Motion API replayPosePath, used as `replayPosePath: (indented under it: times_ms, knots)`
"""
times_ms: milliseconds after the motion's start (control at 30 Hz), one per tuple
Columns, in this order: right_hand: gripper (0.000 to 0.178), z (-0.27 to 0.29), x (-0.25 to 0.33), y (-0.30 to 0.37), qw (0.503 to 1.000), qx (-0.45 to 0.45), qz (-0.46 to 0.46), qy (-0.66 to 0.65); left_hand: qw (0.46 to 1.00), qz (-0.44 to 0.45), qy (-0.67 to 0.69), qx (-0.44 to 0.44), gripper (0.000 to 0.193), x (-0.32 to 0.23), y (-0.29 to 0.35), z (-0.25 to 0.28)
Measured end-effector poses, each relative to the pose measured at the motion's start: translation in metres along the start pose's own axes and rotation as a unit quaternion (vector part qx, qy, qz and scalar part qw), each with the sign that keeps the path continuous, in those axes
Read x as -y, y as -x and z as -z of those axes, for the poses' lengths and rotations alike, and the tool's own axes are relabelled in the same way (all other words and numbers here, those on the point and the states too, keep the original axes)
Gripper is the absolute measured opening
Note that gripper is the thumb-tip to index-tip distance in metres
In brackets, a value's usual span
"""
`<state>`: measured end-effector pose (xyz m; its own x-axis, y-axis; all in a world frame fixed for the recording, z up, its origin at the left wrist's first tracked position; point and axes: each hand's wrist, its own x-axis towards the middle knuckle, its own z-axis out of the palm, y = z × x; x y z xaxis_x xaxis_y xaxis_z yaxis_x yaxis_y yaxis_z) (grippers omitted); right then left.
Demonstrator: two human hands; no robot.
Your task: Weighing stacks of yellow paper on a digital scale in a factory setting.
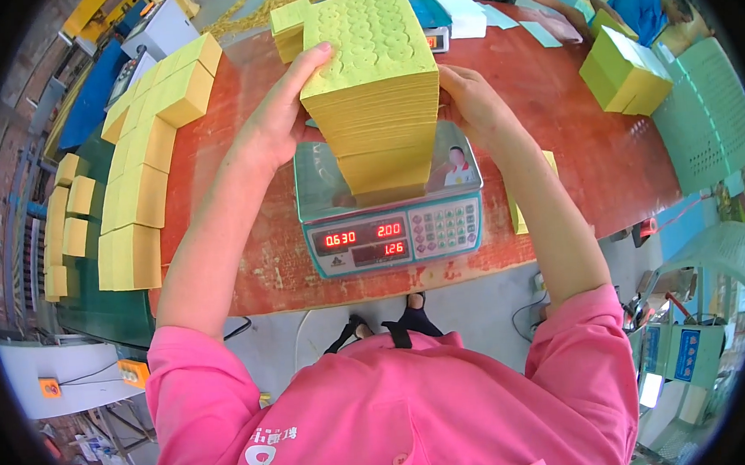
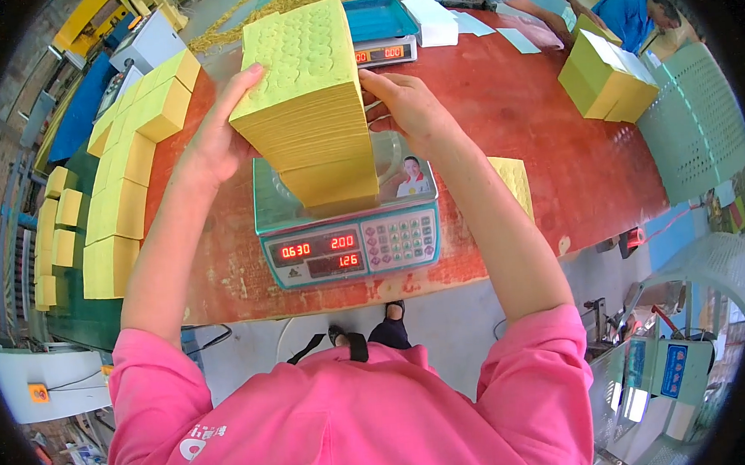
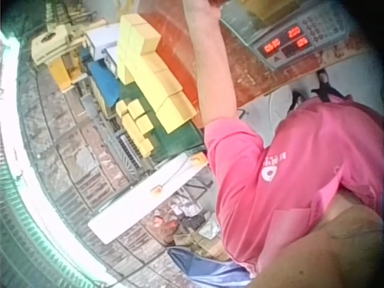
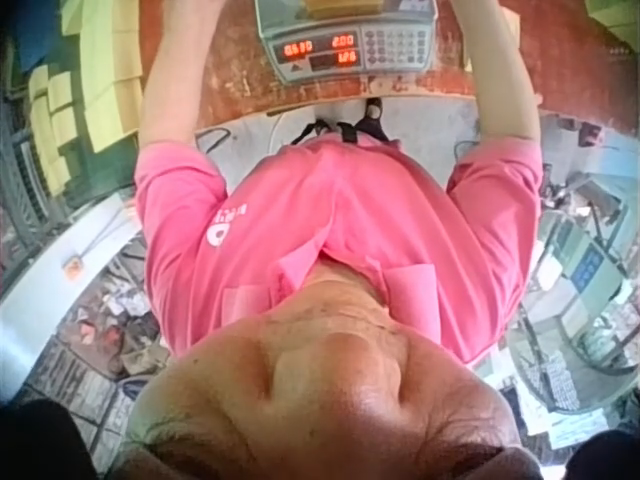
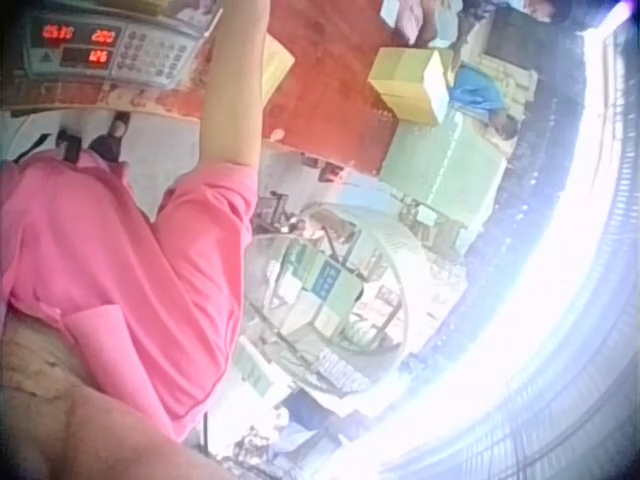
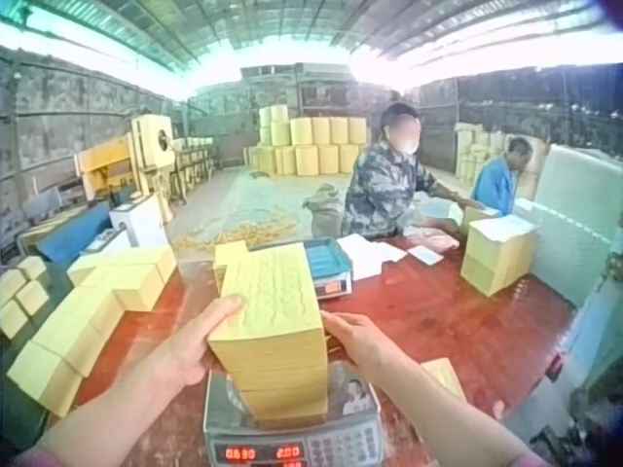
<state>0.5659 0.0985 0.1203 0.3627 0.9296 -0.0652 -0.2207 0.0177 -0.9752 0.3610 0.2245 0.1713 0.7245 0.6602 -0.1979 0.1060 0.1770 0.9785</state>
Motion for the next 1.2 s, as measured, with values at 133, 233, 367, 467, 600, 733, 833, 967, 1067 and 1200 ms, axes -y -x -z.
replayPosePath:
  times_ms: [133,233,367,467,600,733,833,967,1067,1200]
  knots:
    - [0.041,-0.003,-0.001,0.003,1.000,-0.012,0.023,0.002,1.000,-0.006,-0.027,0.008,0.071,0.002,0.000,0.003]
    - [0.042,0.000,-0.004,0.003,0.999,-0.023,0.012,0.026,0.999,-0.010,-0.045,0.026,0.073,0.004,0.000,0.005]
    - [0.048,0.004,-0.008,0.007,0.994,-0.041,0.022,0.098,0.998,-0.036,-0.061,-0.005,0.077,0.007,0.002,-0.001]
    - [0.053,0.005,-0.022,0.004,0.990,-0.070,0.036,0.114,0.997,-0.068,-0.021,-0.041,0.077,0.018,-0.007,0.007]
    - [0.062,0.019,-0.051,-0.016,0.979,-0.157,0.121,0.055,0.980,-0.134,0.083,-0.119,0.071,0.055,-0.029,0.007]
    - [0.051,-0.007,-0.046,-0.032,0.969,-0.211,0.071,-0.107,0.969,-0.096,0.180,-0.139,0.058,0.094,-0.048,-0.011]
    - [0.048,-0.019,-0.056,-0.044,0.987,-0.110,0.060,-0.105,0.961,-0.177,0.200,-0.066,0.048,0.110,-0.049,-0.017]
    - [0.065,-0.011,-0.045,-0.045,0.997,0.003,0.054,-0.060,0.960,-0.111,0.227,-0.123,0.043,0.102,-0.046,-0.025]
    - [0.060,0.004,-0.053,-0.042,0.995,-0.060,0.035,-0.070,0.876,-0.023,0.480,-0.035,0.044,0.120,-0.048,0.009]
    - [0.051,0.044,-0.042,0.018,0.980,-0.079,0.132,-0.128,0.092,0.120,0.951,0.269,0.044,0.178,-0.001,0.092]
